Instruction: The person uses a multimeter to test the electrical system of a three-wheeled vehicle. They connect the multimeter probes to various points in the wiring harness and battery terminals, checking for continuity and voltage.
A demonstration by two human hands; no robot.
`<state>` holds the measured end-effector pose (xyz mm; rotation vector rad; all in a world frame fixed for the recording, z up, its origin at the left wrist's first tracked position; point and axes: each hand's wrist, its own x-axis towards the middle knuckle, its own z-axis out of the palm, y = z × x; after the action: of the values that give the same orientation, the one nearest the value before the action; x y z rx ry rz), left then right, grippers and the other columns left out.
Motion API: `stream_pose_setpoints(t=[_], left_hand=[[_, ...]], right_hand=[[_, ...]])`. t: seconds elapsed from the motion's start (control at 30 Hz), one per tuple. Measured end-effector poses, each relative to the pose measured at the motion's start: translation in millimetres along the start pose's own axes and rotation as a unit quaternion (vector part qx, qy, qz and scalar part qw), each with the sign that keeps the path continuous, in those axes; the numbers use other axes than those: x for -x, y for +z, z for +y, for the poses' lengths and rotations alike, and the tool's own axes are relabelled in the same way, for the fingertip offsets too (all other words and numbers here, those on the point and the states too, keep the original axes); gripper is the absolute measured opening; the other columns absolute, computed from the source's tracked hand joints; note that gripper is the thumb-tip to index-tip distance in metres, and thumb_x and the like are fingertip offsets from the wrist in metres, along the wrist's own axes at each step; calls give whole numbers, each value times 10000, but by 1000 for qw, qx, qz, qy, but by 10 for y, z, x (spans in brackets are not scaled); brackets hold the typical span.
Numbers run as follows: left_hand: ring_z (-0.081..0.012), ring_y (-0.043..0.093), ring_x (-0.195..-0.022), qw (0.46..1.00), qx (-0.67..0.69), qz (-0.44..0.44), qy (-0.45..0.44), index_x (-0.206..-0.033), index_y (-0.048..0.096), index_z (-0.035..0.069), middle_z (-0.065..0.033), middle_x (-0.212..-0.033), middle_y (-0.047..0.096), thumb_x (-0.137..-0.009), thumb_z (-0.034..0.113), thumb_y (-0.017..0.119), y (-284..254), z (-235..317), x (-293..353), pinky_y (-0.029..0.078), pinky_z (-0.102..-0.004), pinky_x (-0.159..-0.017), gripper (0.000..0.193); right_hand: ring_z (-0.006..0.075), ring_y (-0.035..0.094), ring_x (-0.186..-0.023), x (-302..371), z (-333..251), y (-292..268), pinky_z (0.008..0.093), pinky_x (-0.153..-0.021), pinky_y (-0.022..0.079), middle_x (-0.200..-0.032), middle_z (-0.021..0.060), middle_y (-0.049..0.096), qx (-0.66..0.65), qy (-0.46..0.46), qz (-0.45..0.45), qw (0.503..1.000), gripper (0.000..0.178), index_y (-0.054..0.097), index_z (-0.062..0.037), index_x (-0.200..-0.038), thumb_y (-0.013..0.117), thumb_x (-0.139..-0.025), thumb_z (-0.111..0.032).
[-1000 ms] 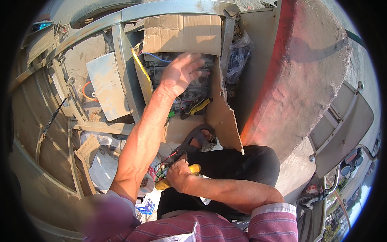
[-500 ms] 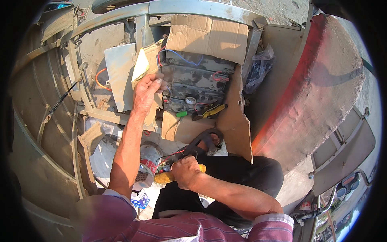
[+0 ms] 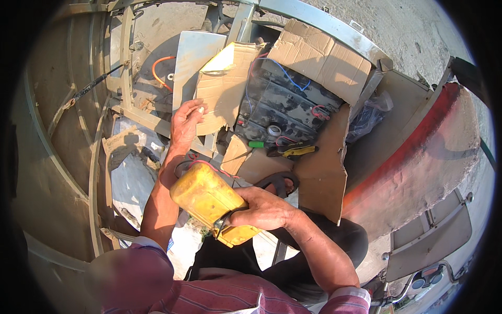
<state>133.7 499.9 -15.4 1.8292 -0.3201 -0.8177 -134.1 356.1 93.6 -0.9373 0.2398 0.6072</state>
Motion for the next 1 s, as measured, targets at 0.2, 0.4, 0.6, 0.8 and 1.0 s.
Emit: stream_pose_setpoints(t=[0.2,0.4,0.6,0.8,1.0], left_hand=[[-212,681,-1131,983,75,-147,-79,-1311,641,2,-133,-1223,699,-963,177,761,183,-608,545,542,-341,-976,408],[-128,681,-936,955,101,-259,-100,-1151,719,7,-51,-1028,769,-958,196,706,696,-1126,1062,540,-312,-861,270],[-243,704,-912,973,-105,-165,-123,-1001,751,23,-125,-945,730,-899,216,707,756,-1374,1110,540,-356,-839,223],[-300,691,-913,979,195,-2,-60,-1119,664,36,-164,-1013,714,-899,388,771,830,-1700,1190,551,-443,-804,428],[-129,572,-529,969,-68,-75,-228,-1014,697,6,-45,-641,624,-1013,283,674,893,-1684,1103,437,-325,-491,278]], right_hand=[[158,668,-1113,61,110,-87,332,-1013,512,-1243,82,726,-218,-40,21,975,543,637,16,-1343,706,-815,-90],[269,678,-1165,-18,322,-62,415,-1062,509,-1284,138,695,-386,-136,145,901,640,557,20,-1400,675,-788,-128],[287,684,-1148,-140,416,5,435,-1055,517,-1286,145,686,-468,-51,223,854,572,559,15,-1391,670,-876,-209],[248,705,-1083,-245,550,362,397,-1007,551,-1179,134,715,-385,11,167,907,421,603,39,-1310,653,-924,-121],[179,696,-1067,-251,727,629,333,-964,543,-1174,110,736,-192,89,85,974,458,643,16,-1332,669,-930,-202]])
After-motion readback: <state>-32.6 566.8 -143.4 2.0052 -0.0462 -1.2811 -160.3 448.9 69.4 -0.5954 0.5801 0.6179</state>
